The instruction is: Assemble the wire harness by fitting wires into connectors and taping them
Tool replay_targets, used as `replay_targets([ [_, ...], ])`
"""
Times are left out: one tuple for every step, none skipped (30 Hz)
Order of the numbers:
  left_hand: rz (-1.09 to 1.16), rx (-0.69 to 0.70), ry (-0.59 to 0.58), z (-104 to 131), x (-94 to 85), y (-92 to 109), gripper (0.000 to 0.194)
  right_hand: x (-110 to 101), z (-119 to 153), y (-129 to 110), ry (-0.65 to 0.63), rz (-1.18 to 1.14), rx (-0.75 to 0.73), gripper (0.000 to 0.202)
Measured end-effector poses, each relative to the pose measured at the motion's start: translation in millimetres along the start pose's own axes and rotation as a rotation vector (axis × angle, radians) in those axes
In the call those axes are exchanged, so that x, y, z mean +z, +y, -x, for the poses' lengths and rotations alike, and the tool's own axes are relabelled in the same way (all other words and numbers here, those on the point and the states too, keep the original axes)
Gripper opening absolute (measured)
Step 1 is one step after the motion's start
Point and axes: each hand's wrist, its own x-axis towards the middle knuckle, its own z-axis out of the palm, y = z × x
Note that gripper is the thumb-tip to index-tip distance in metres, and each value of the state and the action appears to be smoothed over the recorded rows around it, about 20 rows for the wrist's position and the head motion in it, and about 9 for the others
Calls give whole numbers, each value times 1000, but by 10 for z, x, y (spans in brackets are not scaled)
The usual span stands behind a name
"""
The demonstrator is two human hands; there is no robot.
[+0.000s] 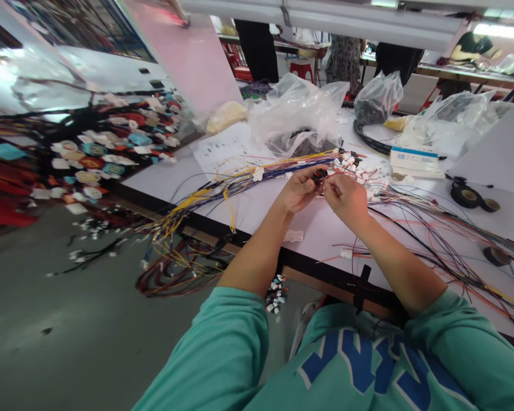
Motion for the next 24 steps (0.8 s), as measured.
replay_targets([
  [-9, 2, -3, 0, 0, 2, 56, -4, -3, -2, -6, 1, 8, 18],
  [-15, 4, -6, 0, 2, 4, 56, -7, -6, -5, -13, 3, 17, 17],
  [-17, 5, -9, 0, 6, 7, 55, -11, -8, -8, -20, 4, 26, 17],
  [-17, 7, -12, 0, 12, 11, 55, -14, -11, -11, -28, 4, 34, 16],
  [-16, 11, -13, 1, 20, 15, 55, -16, -13, -14, -34, 2, 41, 16],
  [-15, 18, -12, 1, 29, 18, 54, -17, -14, -17, -39, -2, 47, 16],
  [-15, 25, -11, 1, 36, 21, 54, -16, -14, -20, -39, -8, 54, 16],
  [-15, 32, -10, 0, 43, 22, 54, -14, -14, -22, -36, -16, 60, 15],
  [-14, 39, -9, 0, 47, 22, 54, -11, -12, -24, -30, -25, 66, 15],
  [-14, 43, -8, 0, 49, 21, 54, -8, -11, -25, -21, -34, 71, 15],
  [-13, 46, -6, 1, 49, 19, 54, -5, -9, -25, -12, -44, 73, 15],
  [-14, 47, -4, 2, 48, 17, 54, -3, -7, -25, -5, -53, 73, 15],
  [-15, 45, 0, 3, 46, 15, 55, -1, -5, -25, -1, -61, 73, 14],
  [-19, 41, 3, 4, 46, 13, 55, 0, -4, -25, -1, -68, 74, 14],
  [-23, 38, 6, 5, 47, 13, 55, 1, -3, -25, -5, -73, 75, 14],
  [-28, 37, 10, 7, 50, 13, 55, 1, -2, -26, -10, -77, 78, 14],
  [-34, 35, 10, 9, 56, 14, 55, 2, -2, -28, -16, -79, 82, 14],
  [-41, 36, 8, 11, 65, 17, 55, 3, -2, -30, -22, -77, 84, 14],
  [-47, 37, 5, 13, 76, 19, 55, 4, -2, -33, -27, -70, 86, 14],
  [-52, 36, 2, 15, 88, 23, 55, 5, -3, -35, -32, -58, 88, 14],
  [-54, 31, 2, 17, 102, 27, 55, 7, -3, -37, -37, -42, 88, 13],
  [-51, 24, 4, 20, 116, 31, 55, 9, -3, -37, -42, -24, 87, 13],
  [-45, 18, 8, 23, 129, 36, 55, 10, -3, -37, -47, -6, 85, 12],
  [-40, 12, 12, 25, 140, 41, 55, 11, -2, -35, -51, 10, 81, 13],
])
